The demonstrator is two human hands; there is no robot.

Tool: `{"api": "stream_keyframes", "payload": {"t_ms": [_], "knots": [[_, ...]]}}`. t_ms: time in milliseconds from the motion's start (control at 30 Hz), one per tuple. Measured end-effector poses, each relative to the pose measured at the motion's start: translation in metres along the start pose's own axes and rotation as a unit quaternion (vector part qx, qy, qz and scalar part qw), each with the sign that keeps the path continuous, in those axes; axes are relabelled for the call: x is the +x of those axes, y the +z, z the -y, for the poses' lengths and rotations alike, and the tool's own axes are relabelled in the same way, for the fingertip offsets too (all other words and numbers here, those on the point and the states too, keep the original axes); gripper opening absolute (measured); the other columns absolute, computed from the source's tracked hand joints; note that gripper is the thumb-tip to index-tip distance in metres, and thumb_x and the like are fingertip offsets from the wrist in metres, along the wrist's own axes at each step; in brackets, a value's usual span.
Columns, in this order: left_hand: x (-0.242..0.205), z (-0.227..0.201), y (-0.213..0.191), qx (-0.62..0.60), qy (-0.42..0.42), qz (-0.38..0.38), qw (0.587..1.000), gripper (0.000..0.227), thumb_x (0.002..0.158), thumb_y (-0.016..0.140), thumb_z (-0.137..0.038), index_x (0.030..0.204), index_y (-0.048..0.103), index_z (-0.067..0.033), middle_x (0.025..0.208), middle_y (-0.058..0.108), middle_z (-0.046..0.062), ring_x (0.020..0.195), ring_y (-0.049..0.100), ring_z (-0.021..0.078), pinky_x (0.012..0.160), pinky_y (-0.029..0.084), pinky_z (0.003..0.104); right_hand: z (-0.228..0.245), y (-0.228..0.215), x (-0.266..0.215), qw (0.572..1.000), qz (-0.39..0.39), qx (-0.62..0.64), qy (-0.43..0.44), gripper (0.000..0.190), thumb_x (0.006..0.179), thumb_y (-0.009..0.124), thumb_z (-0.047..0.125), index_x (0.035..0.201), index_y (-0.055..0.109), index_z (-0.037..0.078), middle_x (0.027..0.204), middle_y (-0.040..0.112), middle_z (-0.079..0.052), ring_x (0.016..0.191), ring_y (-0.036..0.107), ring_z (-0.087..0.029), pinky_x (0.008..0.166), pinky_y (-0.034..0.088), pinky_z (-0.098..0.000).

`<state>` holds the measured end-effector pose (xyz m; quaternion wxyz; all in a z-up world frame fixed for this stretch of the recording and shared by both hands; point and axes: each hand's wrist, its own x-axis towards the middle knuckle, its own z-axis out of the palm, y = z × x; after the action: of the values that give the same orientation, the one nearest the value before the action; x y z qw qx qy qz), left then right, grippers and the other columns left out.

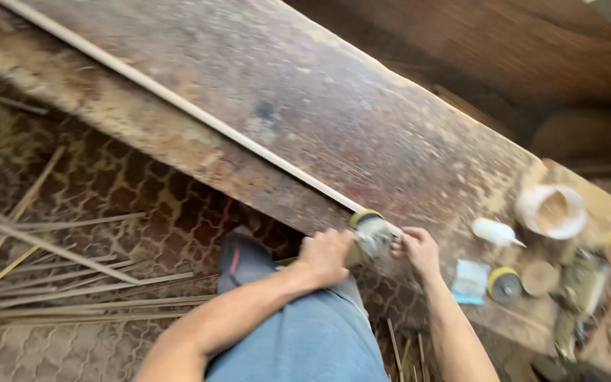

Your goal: The recorder is using a handheld angle grinder with a sanding attachment to smooth and shape long, thin strips of wood on a workbench in a workshop.

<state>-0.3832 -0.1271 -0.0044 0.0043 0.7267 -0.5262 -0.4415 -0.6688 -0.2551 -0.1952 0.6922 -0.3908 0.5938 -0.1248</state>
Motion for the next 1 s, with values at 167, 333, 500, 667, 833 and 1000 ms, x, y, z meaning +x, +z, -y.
{"api": "stream_keyframes", "payload": {"t_ms": [167,333,500,667,833,1000], "knots": [[-0.001,0.024,-0.014,0.019,0.018,0.02,0.999,0.069,0.075,0.083,-0.035,0.129,0.047,-0.0116,0.116,0.062,0.017,0.109,0.064,0.0395,0.087,0.055,0.054,0.002,0.023,-0.01,0.969,-0.087,-0.212,-0.091,0.034,0.086,0.077,0.011,0.117,0.067,0.001,0.087,0.071,-0.007,0.072,0.065,-0.013,0.061,0.055,-0.0296],[-0.013,0.104,-0.039,-0.024,-0.035,-0.072,0.996,0.069,0.075,0.082,-0.036,0.126,0.045,-0.0074,0.113,0.06,0.019,0.105,0.064,0.0413,0.084,0.055,0.053,0.028,0.035,-0.021,0.792,-0.137,-0.553,-0.222,0.033,0.083,0.084,0.039,0.096,0.073,0.011,0.086,0.07,-0.006,0.08,0.069,-0.023,0.072,0.055,-0.0385],[-0.019,0.201,-0.087,-0.048,-0.105,-0.093,0.989,0.075,0.075,0.079,-0.033,0.131,0.04,-0.0018,0.111,0.058,0.022,0.103,0.064,0.0391,0.082,0.057,0.05,0.056,0.069,-0.021,0.721,-0.094,-0.621,-0.294,0.025,0.081,0.08,0.035,0.088,0.068,0.014,0.094,0.067,-0.006,0.094,0.066,-0.029,0.08,0.054,-0.0418],[-0.028,0.298,-0.153,-0.076,-0.174,-0.079,0.979,0.086,0.077,0.075,-0.029,0.144,0.03,0.0018,0.112,0.057,0.022,0.097,0.066,0.0348,0.075,0.061,0.047,0.074,0.143,-0.008,0.696,-0.041,-0.633,-0.338,0.023,0.087,0.075,0.03,0.096,0.067,0.011,0.095,0.066,-0.008,0.093,0.065,-0.03,0.081,0.054,-0.042],[-0.034,0.391,-0.222,-0.14,-0.224,-0.163,0.951,0.081,0.073,0.076,-0.028,0.139,0.036,-0.0027,0.109,0.063,0.018,0.094,0.068,0.0334,0.076,0.059,0.047,0.093,0.219,0.004,0.693,-0.037,-0.613,-0.377,0.024,0.086,0.074,0.028,0.098,0.065,0.009,0.098,0.066,-0.011,0.093,0.064,-0.032,0.078,0.054,-0.0431],[-0.04,0.427,-0.26,-0.169,-0.258,-0.213,0.927,0.068,0.077,0.072,-0.031,0.133,0.044,-0.0049,0.106,0.068,0.018,0.094,0.07,0.0367,0.079,0.057,0.051,0.108,0.27,0.012,0.697,-0.033,-0.621,-0.357,0.021,0.087,0.075,0.028,0.095,0.066,0.01,0.093,0.065,-0.009,0.091,0.064,-0.031,0.076,0.054,-0.043]]}}
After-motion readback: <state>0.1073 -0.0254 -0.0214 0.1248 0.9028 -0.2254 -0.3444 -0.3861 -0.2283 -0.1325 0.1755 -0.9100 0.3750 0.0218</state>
